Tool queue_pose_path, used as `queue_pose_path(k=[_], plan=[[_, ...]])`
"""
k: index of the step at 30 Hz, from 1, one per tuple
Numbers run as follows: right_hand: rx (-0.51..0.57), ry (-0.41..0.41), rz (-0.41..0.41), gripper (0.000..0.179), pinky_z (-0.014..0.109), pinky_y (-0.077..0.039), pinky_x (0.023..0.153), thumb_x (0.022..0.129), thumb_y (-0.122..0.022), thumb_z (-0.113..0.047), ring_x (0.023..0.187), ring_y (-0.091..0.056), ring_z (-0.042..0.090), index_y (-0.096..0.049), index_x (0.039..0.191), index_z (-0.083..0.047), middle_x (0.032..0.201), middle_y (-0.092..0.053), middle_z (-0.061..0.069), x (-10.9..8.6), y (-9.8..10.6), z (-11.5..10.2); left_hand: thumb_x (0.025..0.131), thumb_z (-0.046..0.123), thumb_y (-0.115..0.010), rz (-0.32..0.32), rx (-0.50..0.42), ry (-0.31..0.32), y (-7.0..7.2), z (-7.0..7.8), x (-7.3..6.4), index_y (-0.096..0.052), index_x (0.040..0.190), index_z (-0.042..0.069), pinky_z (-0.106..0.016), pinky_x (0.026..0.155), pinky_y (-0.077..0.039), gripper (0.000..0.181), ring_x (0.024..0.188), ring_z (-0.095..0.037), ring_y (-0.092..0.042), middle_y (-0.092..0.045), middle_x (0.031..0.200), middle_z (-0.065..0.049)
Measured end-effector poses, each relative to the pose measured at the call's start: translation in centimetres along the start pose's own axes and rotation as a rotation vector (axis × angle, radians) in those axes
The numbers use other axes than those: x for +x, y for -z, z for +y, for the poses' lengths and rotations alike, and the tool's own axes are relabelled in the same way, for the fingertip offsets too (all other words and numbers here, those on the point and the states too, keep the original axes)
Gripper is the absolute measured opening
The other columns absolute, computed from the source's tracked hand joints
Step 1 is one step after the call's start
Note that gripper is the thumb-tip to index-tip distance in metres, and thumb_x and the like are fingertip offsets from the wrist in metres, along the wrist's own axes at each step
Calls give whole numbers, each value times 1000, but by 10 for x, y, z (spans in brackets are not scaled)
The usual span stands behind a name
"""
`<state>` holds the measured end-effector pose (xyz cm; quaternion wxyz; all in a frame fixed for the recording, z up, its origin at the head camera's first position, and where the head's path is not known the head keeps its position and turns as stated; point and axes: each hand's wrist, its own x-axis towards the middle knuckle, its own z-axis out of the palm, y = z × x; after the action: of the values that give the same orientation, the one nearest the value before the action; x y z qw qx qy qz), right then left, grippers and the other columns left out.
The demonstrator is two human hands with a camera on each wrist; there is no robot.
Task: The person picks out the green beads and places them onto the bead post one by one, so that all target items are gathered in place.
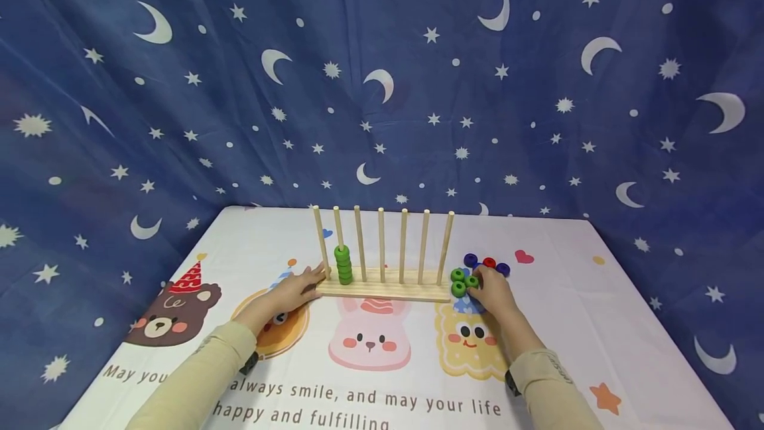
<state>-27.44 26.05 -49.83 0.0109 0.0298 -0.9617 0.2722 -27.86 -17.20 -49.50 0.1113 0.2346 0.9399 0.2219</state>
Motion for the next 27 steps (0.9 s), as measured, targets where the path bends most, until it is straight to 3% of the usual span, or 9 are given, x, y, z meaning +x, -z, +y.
queue_pose_path(k=[15,24,27], plan=[[34,-53,-57,29,47,-51,84,83,-68,-4,87,-56,30,-57,107,8,96,-61,21,-2,4,-4,95,22,-54,3,1,-5,-4,-1,-1,-39,143,2,-71,105,-17,53,136,-49,-26,-24,154,-18],[99,89,4,25,47,-54,79,81,-68,-2,83,-64,36,-57,99,11,90,-63,24,-2,11,6,96,24,-53,-4,23,2,0,1,0,-38,144,4,-70,106,-18,54,137,-47,-25,-23,154,-17],[110,95,9,26,47,-54,80,82,-68,-4,83,-64,37,-57,100,12,91,-63,24,-2,12,5,95,23,-53,1,19,-4,0,1,0,-39,143,2,-71,106,-18,54,136,-49,-26,-24,154,-18]])
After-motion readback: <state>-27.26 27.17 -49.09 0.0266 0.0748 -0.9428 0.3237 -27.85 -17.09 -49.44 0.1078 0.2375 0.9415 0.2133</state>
